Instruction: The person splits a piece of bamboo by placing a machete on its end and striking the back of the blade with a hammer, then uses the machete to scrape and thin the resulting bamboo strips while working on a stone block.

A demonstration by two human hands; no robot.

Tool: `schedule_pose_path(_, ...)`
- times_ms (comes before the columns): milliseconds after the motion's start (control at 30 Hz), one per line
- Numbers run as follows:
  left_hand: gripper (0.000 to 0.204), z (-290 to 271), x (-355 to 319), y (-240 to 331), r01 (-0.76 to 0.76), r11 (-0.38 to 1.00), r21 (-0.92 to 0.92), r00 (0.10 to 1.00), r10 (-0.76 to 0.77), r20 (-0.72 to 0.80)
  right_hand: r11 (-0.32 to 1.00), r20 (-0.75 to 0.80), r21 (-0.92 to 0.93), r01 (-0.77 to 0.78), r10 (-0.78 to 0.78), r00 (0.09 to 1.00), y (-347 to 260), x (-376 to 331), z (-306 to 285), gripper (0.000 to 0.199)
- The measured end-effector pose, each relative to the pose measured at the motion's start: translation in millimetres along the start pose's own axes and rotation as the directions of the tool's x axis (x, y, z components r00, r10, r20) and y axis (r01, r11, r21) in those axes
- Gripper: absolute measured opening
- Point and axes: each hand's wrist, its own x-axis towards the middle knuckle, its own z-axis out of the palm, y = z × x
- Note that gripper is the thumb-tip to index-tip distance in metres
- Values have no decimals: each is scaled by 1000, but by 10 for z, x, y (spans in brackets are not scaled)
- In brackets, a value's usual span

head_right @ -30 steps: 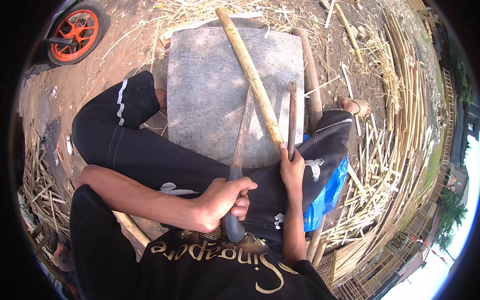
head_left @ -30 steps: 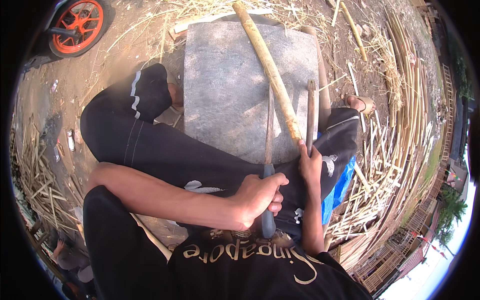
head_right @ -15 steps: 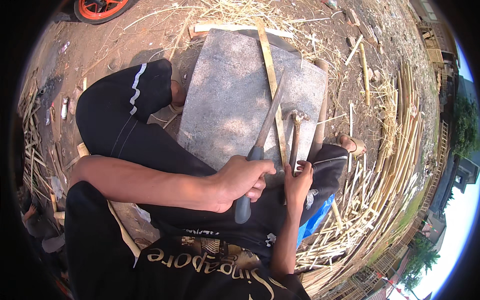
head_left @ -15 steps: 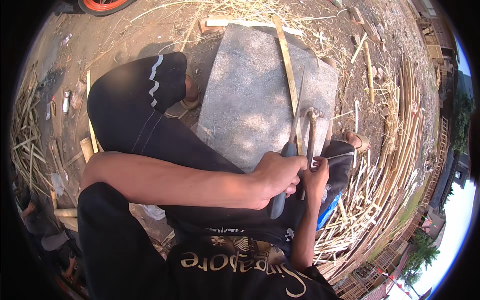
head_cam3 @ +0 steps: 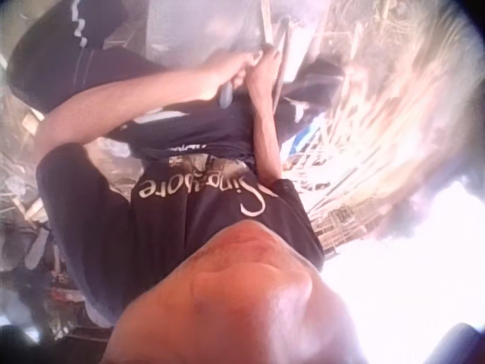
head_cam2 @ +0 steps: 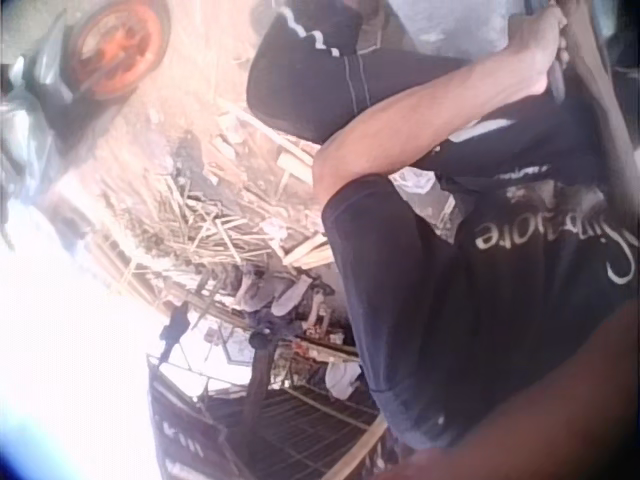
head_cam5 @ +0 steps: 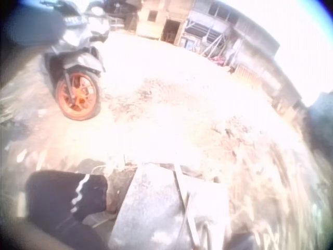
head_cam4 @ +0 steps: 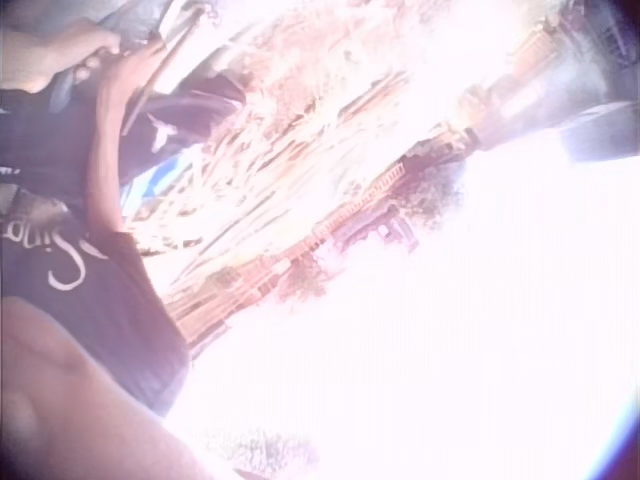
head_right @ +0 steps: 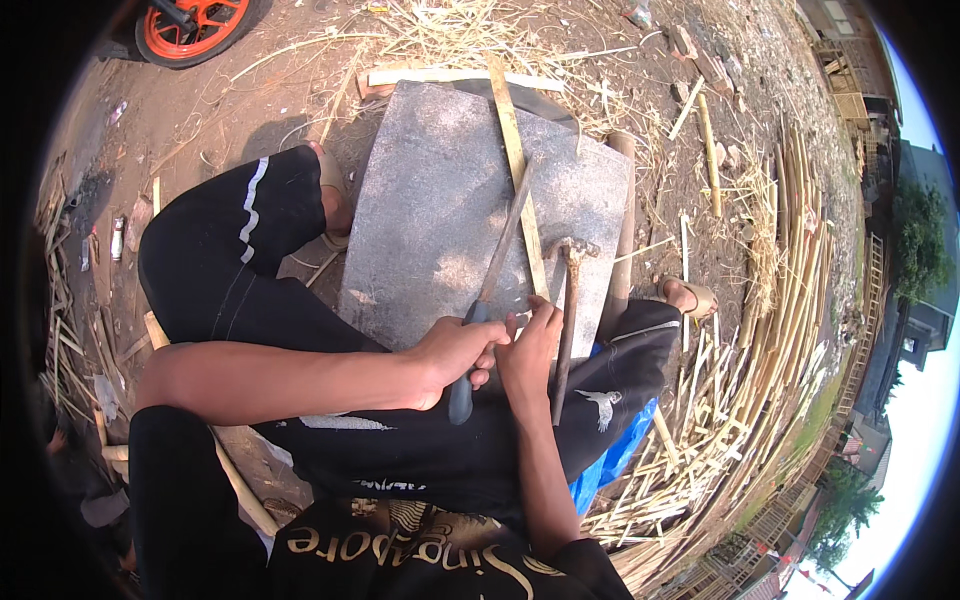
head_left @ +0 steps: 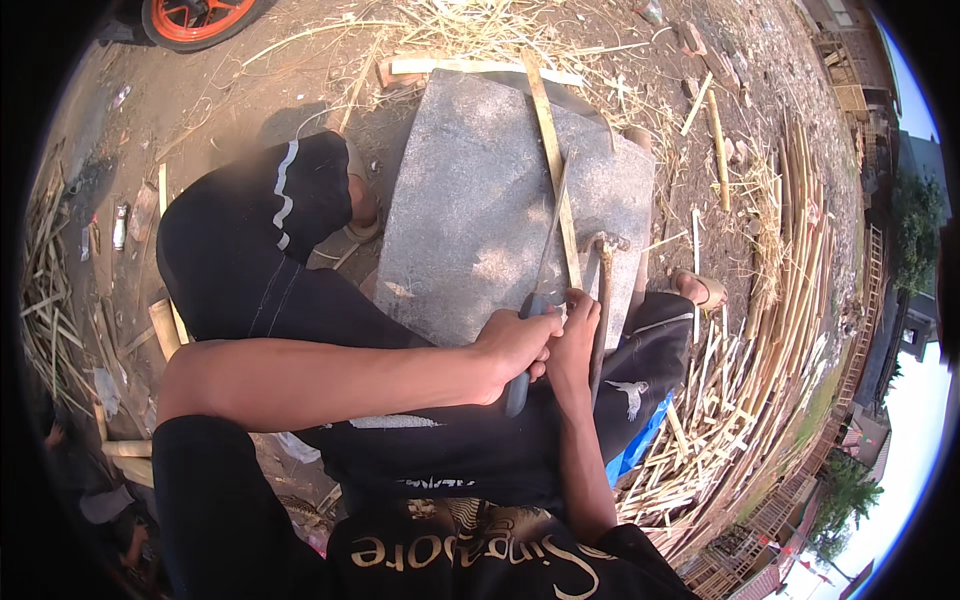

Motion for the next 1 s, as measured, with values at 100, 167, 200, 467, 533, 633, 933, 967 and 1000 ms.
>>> schedule_pose_path(100,20,21,-23,-10,-11,1000,-7,999,11,-38,980,-123,-175,95,-117,985,-80,20,93,55)
schedule_pose_path(167,22,72,-52,-14,-15,1000,-5,999,15,-35,969,-136,-221,112,-145,980,-17,82,115,57)
schedule_pose_path(200,23,80,-76,-14,-8,1000,-13,1000,8,-27,972,-135,-214,96,-126,983,37,89,149,56)
schedule_pose_path(467,24,84,-215,-286,-27,984,176,998,17,62,995,-19,41,-90,91,996,37,185,48,32)
schedule_pose_path(533,27,70,-256,-330,-30,971,238,997,12,77,970,9,227,-91,91,996,94,163,50,26)
schedule_pose_path(633,29,51,-276,-282,-36,934,355,996,5,87,987,-16,159,18,-16,1000,450,171,238,30)
schedule_pose_path(933,30,-24,-174,-240,-106,838,535,989,33,146,641,126,676,-363,385,914,30,-70,-63,58)
schedule_pose_path(967,32,-30,-157,-283,-253,745,617,967,194,162,552,213,715,-429,412,886,5,-140,-100,64)
schedule_pose_path(1000,34,-41,-116,-344,-383,620,685,917,346,199,425,346,733,-531,438,829,40,-231,-110,77)
